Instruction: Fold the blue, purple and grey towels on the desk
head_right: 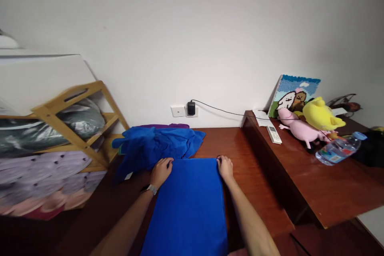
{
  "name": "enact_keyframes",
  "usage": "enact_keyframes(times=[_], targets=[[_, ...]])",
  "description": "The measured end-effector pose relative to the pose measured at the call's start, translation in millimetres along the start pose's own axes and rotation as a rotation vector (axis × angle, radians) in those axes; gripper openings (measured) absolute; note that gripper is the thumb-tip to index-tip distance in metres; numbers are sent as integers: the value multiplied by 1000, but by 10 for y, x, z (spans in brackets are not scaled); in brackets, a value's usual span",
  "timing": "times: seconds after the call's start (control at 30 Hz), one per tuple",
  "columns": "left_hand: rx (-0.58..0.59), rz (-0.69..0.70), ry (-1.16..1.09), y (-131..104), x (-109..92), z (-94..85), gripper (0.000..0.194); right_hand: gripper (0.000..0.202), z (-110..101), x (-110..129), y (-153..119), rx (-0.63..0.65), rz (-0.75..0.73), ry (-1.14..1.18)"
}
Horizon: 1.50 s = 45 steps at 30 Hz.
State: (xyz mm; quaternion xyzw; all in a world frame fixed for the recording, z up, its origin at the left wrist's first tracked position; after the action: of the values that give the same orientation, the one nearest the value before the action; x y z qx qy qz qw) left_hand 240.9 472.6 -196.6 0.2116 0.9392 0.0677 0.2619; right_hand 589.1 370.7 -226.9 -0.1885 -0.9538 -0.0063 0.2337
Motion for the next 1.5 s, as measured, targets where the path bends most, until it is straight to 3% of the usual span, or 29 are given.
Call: enact_keyframes(times=[0.23, 0.33, 0.4, 0.47, 0.53, 0.6, 0.7, 0.83, 0.93, 1.1, 1.27, 1.37, 1.5], targets=[[-6, 63, 50, -259, 5, -66, 31, 26, -81, -11, -131, 58, -57, -32], [-27, 110, 69, -333, -152, -51, 38, 34, -159, 100, -252, -9, -5, -68], [-9, 172, 80, -387, -369, 78, 43, 41, -136, 401, -384, -80, -72, -78], [36, 251, 90, -450, -627, 296, 46, 48, 32, 856, -546, -98, -241, -75], [86, 321, 102, -506, -833, 527, 49, 54, 332, 1275, -694, -20, -406, -76], [124, 361, 114, -534, -905, 685, 53, 59, 606, 1464, -758, 80, -450, -87], [162, 352, 146, -513, -712, 717, 57, 64, 706, 1304, -692, 133, -360, -115], [203, 242, 178, -421, -186, 546, 62, 70, 474, 718, -534, 142, -215, -184], [236, 205, 165, -343, 25, 462, 61, 70, 336, 404, -466, 160, -164, -207], [242, 191, 162, -171, 152, 347, 62, 70, 292, 271, -394, 173, -160, -213], [246, 171, 170, 82, 455, 166, 61, 68, 229, 113, -277, 158, -104, -218], [204, 189, 162, 194, 487, 51, 59, 68, 183, 75, -232, 162, -107, -223], [97, 185, 148, 4, 195, -5, 58, 67, 110, 137, -256, 169, -111, -228]])
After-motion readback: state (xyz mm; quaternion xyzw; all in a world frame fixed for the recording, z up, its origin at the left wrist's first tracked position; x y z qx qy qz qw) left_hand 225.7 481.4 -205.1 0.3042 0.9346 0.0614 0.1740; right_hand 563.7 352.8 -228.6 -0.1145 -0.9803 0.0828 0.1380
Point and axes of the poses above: each hand's wrist, its own y-axis towards the middle knuckle, its own z-axis out of the palm, x = y × z, the point moved 10 cm from there along y, towards the middle knuckle, and after that the axes turned 6 degrees about x, right-handed, at the moved point
